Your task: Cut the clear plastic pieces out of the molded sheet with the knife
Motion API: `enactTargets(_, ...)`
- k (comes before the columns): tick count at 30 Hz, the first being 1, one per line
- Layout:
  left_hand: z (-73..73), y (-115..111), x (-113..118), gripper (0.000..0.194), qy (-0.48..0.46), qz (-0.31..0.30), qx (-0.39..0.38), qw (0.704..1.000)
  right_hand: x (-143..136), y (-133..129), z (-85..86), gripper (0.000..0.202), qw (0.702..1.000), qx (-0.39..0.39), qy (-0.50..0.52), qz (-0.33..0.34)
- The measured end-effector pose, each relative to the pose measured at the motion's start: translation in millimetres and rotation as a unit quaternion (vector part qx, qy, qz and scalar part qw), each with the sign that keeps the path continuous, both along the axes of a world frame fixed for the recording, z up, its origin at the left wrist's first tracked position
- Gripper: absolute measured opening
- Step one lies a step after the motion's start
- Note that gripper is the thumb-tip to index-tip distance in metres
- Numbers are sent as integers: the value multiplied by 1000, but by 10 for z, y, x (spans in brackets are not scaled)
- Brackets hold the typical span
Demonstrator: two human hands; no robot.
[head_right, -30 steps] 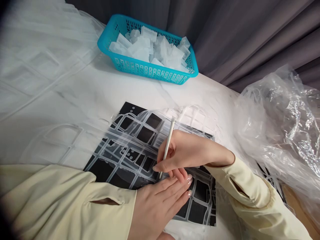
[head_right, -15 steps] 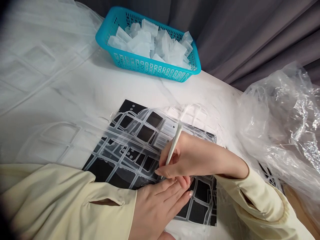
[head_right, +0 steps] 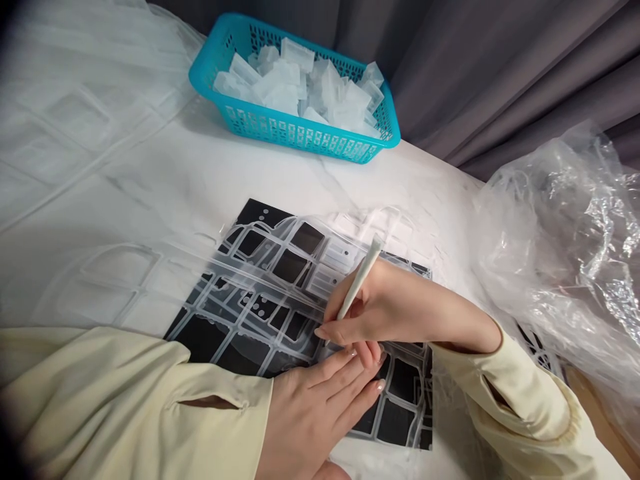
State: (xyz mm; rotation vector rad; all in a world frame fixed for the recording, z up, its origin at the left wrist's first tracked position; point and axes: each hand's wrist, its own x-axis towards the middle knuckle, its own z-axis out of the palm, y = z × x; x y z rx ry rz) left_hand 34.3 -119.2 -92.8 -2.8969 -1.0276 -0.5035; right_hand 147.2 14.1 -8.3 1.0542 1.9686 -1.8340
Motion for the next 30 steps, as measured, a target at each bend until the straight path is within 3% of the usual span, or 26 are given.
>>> enactTargets(21, 41, -20, -30, 77, 5, 27, 19, 999, 82, 65, -15, 4, 998, 55, 29, -7)
enactTargets(30, 41, -8, -31, 82, 5, 21, 23, 1000, 126, 88, -49, 6, 998, 40, 49, -16)
